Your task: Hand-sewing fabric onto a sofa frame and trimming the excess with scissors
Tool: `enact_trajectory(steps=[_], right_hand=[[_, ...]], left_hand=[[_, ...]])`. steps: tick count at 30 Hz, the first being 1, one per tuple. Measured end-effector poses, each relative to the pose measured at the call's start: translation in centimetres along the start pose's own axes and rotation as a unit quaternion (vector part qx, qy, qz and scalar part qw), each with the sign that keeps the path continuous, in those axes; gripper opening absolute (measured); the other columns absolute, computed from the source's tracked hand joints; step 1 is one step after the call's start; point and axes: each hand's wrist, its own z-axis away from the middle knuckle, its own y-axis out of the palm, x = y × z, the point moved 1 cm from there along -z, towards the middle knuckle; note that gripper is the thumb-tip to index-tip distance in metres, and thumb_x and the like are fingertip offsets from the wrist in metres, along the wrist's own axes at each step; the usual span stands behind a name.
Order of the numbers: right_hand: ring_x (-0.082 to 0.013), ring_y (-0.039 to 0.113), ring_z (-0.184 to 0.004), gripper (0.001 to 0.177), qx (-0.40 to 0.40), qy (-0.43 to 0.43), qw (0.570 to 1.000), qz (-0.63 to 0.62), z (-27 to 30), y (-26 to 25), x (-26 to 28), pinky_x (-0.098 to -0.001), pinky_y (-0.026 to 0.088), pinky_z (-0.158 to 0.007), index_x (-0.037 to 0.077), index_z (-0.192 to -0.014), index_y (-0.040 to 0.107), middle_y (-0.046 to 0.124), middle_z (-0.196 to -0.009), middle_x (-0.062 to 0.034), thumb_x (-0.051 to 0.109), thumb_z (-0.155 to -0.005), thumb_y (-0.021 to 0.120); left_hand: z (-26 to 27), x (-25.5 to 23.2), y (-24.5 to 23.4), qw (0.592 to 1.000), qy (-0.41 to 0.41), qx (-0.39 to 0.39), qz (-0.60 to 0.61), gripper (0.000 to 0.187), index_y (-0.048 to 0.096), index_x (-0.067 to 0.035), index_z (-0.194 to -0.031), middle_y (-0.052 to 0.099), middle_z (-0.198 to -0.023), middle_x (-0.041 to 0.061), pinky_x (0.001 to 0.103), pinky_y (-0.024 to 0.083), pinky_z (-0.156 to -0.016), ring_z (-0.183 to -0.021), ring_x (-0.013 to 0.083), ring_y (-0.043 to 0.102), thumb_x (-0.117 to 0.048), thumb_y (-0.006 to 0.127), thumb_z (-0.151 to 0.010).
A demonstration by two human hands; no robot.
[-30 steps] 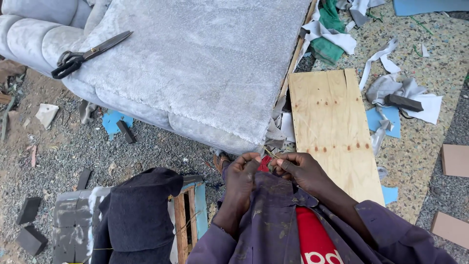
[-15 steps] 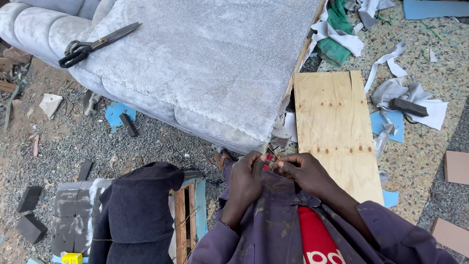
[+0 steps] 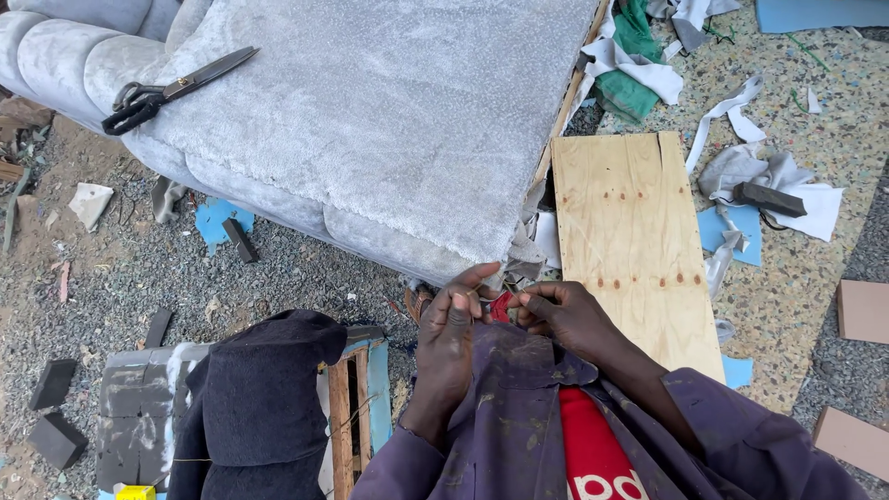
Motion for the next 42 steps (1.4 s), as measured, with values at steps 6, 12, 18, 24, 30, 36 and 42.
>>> enact_trajectory(steps=[6, 12, 18, 24, 30, 36, 42], right_hand=[[-0.0328, 0.093, -0.106, 0.037, 0.032, 0.070, 0.984, -0.160, -1.2, 1.3, 1.2, -0.0417, 0.076, -0.097, -0.006, -0.143, 0.093, 0.099, -0.129, -0.0266, 0.023, -0.123, 0.080], [-0.0394, 0.093, -0.107, 0.024, 0.042, 0.092, 0.942, -0.321, -0.9, 2.4, 2.7, -0.0509, 0.078, -0.099, 0.001, -0.134, 0.086, 0.094, -0.118, -0.0268, 0.023, -0.125, 0.079], [-0.0033, 0.030, -0.050, 0.031, 0.078, 0.112, 0.926, -0.353, -0.9, -0.1, 1.3, -0.0255, 0.025, -0.047, 0.002, -0.124, 0.077, 0.039, -0.064, 0.0118, 0.033, -0.126, 0.078], [-0.0047, 0.021, -0.051, 0.029, 0.006, 0.068, 0.977, -0.203, -2.7, -0.2, -0.4, -0.0270, 0.015, -0.046, 0.012, -0.108, 0.078, 0.033, -0.063, 0.0092, 0.036, -0.121, 0.089], [-0.0314, 0.087, -0.085, 0.017, -0.128, 0.052, 0.983, -0.123, -9.4, 0.7, -4.0, -0.0522, 0.080, -0.074, -0.007, -0.124, 0.098, 0.093, -0.103, -0.0198, 0.007, -0.116, 0.093], [-0.0133, 0.087, -0.101, 0.033, -0.096, -0.044, 0.990, 0.094, -6.5, -1.5, -2.8, -0.0371, 0.064, -0.094, 0.008, -0.107, 0.106, 0.102, -0.105, -0.0028, 0.037, -0.115, 0.093], [-0.0112, 0.050, -0.077, 0.046, -0.067, -0.059, 0.973, 0.211, -2.2, -4.0, -0.4, -0.0368, 0.039, -0.080, 0.017, -0.090, 0.088, 0.057, -0.078, 0.0044, 0.048, -0.122, 0.080]], left_hand=[[3.3, 2.0, 0.6, 0.923, -0.350, 0.042, 0.152, 0.043, 0.068, -0.014, -0.104, 0.079, -0.096, 0.013, 0.040, 0.052, -0.074, -0.081, 0.0251, 0.068, -0.041, 0.062, -0.136], [4.0, 2.1, 0.1, 0.911, -0.391, 0.135, 0.013, 0.039, 0.073, -0.017, -0.104, 0.070, -0.089, -0.002, 0.024, 0.041, -0.072, -0.079, 0.0066, 0.059, -0.038, 0.065, -0.136], [4.0, 0.9, -1.3, 0.893, -0.334, 0.165, -0.251, 0.043, 0.072, -0.023, -0.100, 0.061, -0.086, -0.006, 0.038, 0.043, -0.078, -0.079, 0.0133, 0.054, -0.041, 0.060, -0.138], [3.8, 3.2, -1.2, 0.919, -0.331, 0.145, -0.158, 0.044, 0.073, -0.019, -0.101, 0.059, -0.086, -0.005, 0.033, 0.040, -0.078, -0.079, 0.0102, 0.050, -0.039, 0.061, -0.139], [2.4, 5.6, -1.8, 0.938, -0.221, 0.184, -0.194, 0.044, 0.068, -0.020, -0.101, 0.062, -0.091, -0.003, 0.037, 0.049, -0.087, -0.087, 0.0129, 0.058, -0.040, 0.056, -0.138], [1.7, 5.9, -7.2, 0.975, -0.101, -0.105, -0.167, 0.051, 0.095, -0.010, -0.136, 0.092, -0.122, 0.006, 0.040, 0.068, -0.085, -0.102, 0.0203, 0.085, -0.050, 0.064, -0.127], [0.6, 4.3, -9.6, 0.939, -0.291, -0.183, -0.011, 0.030, 0.085, -0.011, -0.137, 0.055, -0.089, 0.000, 0.034, 0.029, -0.066, -0.070, 0.0110, 0.040, -0.008, 0.056, -0.130]])
